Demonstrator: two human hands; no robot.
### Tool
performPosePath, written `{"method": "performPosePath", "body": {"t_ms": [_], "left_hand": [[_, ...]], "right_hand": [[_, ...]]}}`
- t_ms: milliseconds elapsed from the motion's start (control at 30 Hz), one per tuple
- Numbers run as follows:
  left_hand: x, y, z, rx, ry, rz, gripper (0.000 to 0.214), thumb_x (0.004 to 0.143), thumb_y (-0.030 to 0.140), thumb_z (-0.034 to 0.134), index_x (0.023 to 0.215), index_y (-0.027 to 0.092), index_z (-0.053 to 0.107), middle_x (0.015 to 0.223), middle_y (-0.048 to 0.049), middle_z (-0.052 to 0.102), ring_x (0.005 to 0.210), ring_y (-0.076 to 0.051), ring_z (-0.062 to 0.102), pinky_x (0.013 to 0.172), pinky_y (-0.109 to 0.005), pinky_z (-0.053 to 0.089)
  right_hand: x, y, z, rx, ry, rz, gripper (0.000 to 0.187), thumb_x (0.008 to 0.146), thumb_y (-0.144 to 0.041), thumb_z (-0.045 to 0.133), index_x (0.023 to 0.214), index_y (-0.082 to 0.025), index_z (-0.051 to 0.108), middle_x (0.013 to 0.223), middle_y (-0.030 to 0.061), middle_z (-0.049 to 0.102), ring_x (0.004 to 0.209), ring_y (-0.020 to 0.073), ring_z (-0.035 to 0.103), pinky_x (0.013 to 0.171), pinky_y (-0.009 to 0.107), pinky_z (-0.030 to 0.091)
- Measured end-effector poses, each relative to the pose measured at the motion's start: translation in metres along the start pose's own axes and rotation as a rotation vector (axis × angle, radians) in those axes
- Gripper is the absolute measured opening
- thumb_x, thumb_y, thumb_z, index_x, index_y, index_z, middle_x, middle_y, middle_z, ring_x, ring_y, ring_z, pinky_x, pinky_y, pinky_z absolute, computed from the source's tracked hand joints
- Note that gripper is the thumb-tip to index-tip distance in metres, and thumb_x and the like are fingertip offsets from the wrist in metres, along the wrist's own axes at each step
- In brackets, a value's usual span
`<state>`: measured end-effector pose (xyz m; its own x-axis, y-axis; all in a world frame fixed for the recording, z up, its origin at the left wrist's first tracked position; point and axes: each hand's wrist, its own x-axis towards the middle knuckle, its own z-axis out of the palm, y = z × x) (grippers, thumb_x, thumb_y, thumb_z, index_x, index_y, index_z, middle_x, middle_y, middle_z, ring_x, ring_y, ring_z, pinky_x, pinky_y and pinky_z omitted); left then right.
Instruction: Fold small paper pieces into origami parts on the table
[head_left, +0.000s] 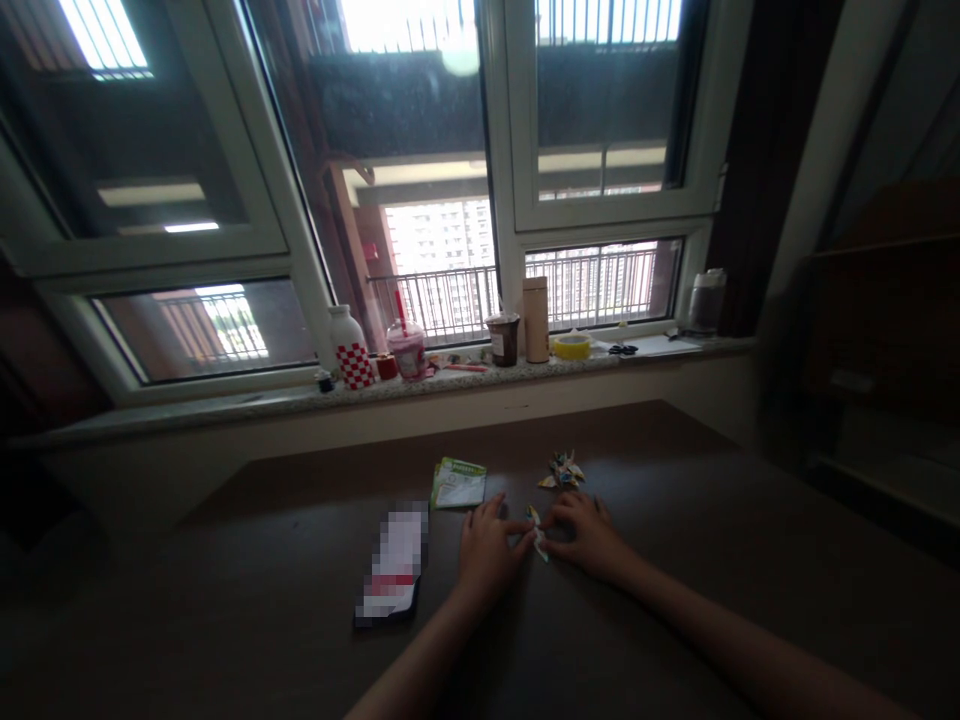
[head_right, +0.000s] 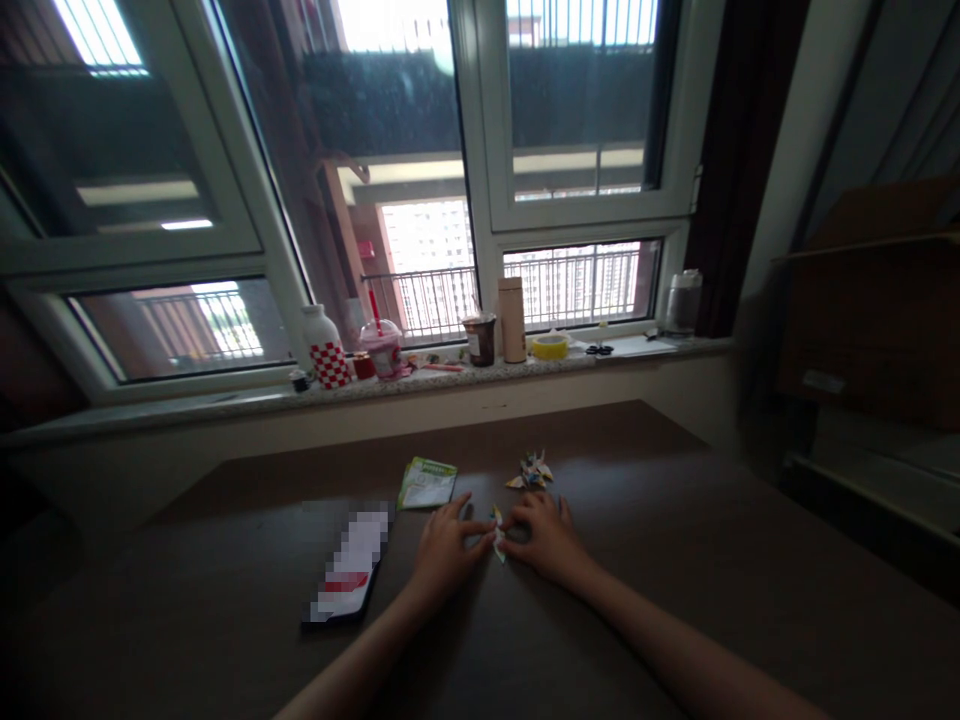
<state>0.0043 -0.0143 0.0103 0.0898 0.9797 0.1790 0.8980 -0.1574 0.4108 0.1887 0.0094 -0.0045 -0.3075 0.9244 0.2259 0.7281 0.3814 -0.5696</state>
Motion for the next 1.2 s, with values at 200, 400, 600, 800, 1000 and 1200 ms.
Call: {"method": "performPosePath", "body": {"t_ms": [200, 400, 600, 800, 1000, 1200], "left_hand": [[0.0041, 0.0015, 0.0040, -0.012, 0.046, -0.007, 0.022, 0.080, 0.042, 0.065, 0.099, 0.038, 0.076, 0.142, -0.0014, 0.052, 0.132, -0.026, 0.043, 0.113, -0.046, 0.028], [0.0050, 0.0023, 0.0038, 0.017, 0.038, 0.029, 0.023, 0.079, 0.040, 0.067, 0.100, 0.046, 0.073, 0.144, 0.0041, 0.049, 0.132, -0.027, 0.040, 0.114, -0.050, 0.024], [0.0012, 0.0035, 0.0012, 0.087, 0.050, 0.017, 0.023, 0.081, 0.046, 0.064, 0.103, 0.050, 0.071, 0.150, 0.0049, 0.043, 0.136, -0.033, 0.034, 0.113, -0.060, 0.018], [0.0009, 0.0038, 0.0026, 0.132, 0.045, 0.000, 0.027, 0.080, 0.050, 0.063, 0.107, 0.051, 0.069, 0.153, 0.0038, 0.039, 0.139, -0.037, 0.029, 0.111, -0.068, 0.011], [-0.0005, 0.0051, 0.0053, 0.167, 0.093, 0.047, 0.030, 0.081, 0.046, 0.064, 0.111, 0.048, 0.068, 0.152, 0.0021, 0.039, 0.140, -0.037, 0.026, 0.111, -0.070, 0.004], [-0.0004, 0.0032, 0.0084, 0.169, 0.108, 0.079, 0.032, 0.082, 0.041, 0.063, 0.114, 0.047, 0.067, 0.151, 0.0018, 0.040, 0.139, -0.034, 0.028, 0.112, -0.069, 0.004]], "right_hand": [[-0.0026, -0.0003, -0.0015, 0.004, -0.010, 0.003, 0.024, 0.075, -0.047, 0.070, 0.092, -0.030, 0.071, 0.114, 0.0033, 0.063, 0.121, 0.0281, 0.049, 0.113, 0.060, 0.013], [-0.0027, 0.0020, 0.0002, 0.005, -0.005, 0.001, 0.024, 0.075, -0.047, 0.070, 0.091, -0.029, 0.070, 0.116, 0.0036, 0.062, 0.122, 0.0280, 0.049, 0.113, 0.058, 0.015], [-0.0029, 0.0021, 0.0006, 0.025, -0.005, -0.008, 0.023, 0.075, -0.046, 0.070, 0.090, -0.029, 0.069, 0.115, 0.0036, 0.062, 0.122, 0.0281, 0.049, 0.112, 0.060, 0.013], [-0.0025, 0.0007, -0.0013, 0.004, -0.020, -0.006, 0.023, 0.075, -0.047, 0.069, 0.089, -0.028, 0.070, 0.115, 0.0035, 0.062, 0.122, 0.0279, 0.049, 0.112, 0.058, 0.014], [-0.0013, 0.0025, 0.0009, -0.009, -0.028, -0.002, 0.024, 0.076, -0.048, 0.068, 0.091, -0.029, 0.070, 0.116, 0.0037, 0.061, 0.122, 0.0284, 0.048, 0.112, 0.060, 0.012], [-0.0014, 0.0033, 0.0015, -0.004, -0.019, -0.002, 0.024, 0.075, -0.047, 0.068, 0.092, -0.029, 0.069, 0.115, 0.0034, 0.061, 0.123, 0.0279, 0.047, 0.112, 0.059, 0.013]]}}
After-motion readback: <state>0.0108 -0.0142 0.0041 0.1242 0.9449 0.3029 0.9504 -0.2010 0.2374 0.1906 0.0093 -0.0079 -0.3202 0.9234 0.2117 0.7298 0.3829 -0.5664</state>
